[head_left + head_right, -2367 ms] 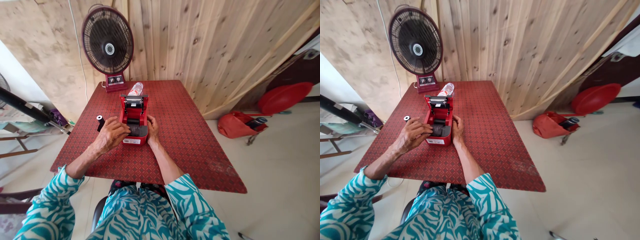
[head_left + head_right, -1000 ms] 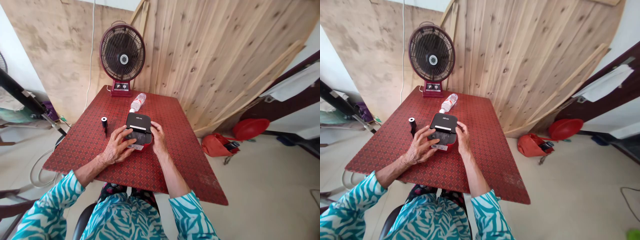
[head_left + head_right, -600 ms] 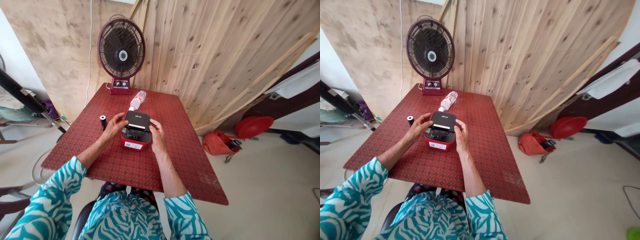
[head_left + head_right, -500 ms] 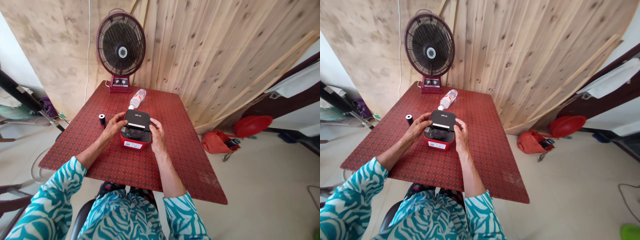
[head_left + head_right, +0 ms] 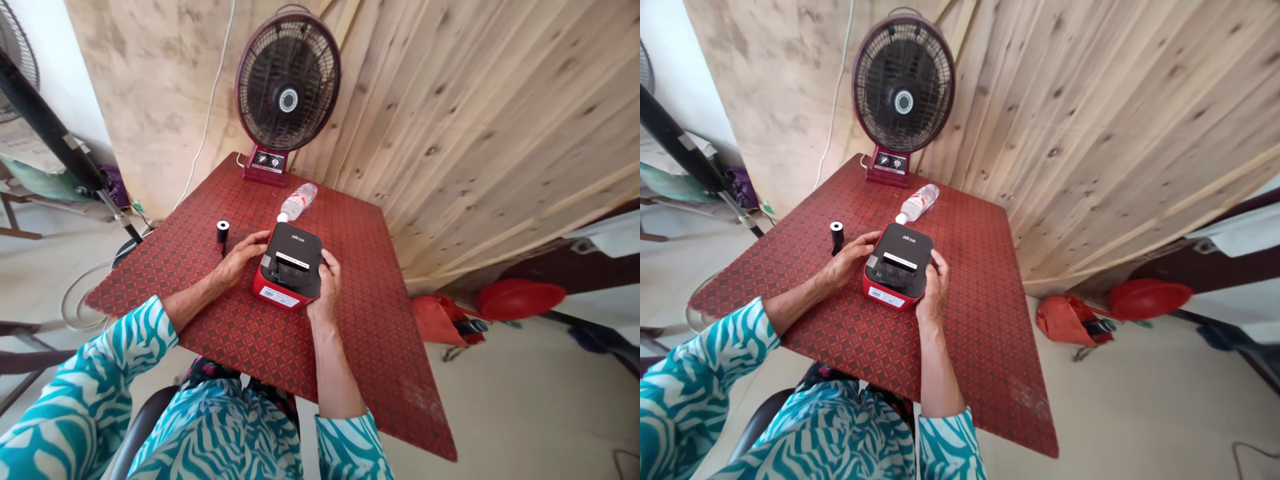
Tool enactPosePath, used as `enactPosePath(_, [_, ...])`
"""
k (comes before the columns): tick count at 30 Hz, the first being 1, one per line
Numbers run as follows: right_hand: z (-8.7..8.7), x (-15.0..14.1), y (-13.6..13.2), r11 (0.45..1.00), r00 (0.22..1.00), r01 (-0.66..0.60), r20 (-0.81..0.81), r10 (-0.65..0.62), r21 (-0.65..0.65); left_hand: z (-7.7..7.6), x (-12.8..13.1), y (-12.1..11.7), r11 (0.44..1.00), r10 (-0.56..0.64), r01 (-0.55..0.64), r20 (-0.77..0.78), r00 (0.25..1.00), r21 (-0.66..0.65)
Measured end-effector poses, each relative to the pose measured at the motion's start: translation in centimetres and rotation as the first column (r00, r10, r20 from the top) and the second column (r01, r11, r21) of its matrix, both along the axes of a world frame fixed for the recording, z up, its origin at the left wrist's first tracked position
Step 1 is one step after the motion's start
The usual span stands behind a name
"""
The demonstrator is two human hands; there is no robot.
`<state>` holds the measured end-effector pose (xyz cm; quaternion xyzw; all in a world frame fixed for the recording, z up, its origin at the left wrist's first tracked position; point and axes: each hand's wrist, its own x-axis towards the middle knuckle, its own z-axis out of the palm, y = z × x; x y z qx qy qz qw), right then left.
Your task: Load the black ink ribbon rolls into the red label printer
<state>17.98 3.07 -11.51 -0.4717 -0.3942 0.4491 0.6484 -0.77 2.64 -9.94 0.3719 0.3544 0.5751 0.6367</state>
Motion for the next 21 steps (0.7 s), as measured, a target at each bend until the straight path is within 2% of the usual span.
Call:
enactPosePath(5, [-0.8,-0.8,-0.6,0.995,0.996,0.081,0.035,-0.083,0.058,-0.1,-1.0,0.1,0.992,-0.095,0.094,0.006,0.995,0.083])
enactPosePath(12, [-2.4,-1.1,-0.3,0.995,0.994,0.079,-0.069,-0.084,-0.066,0.2,-1.0,0.3,0.991,-0.096,0.103,-0.083,0.992,0.086])
enactPosePath(21, [-2.3,-1.0,-0.4,0.992,0.993,0.093,-0.065,-0.099,-0.089,0.1,-1.1,0.3,0.983,-0.1,0.116,-0.117,0.988,0.144])
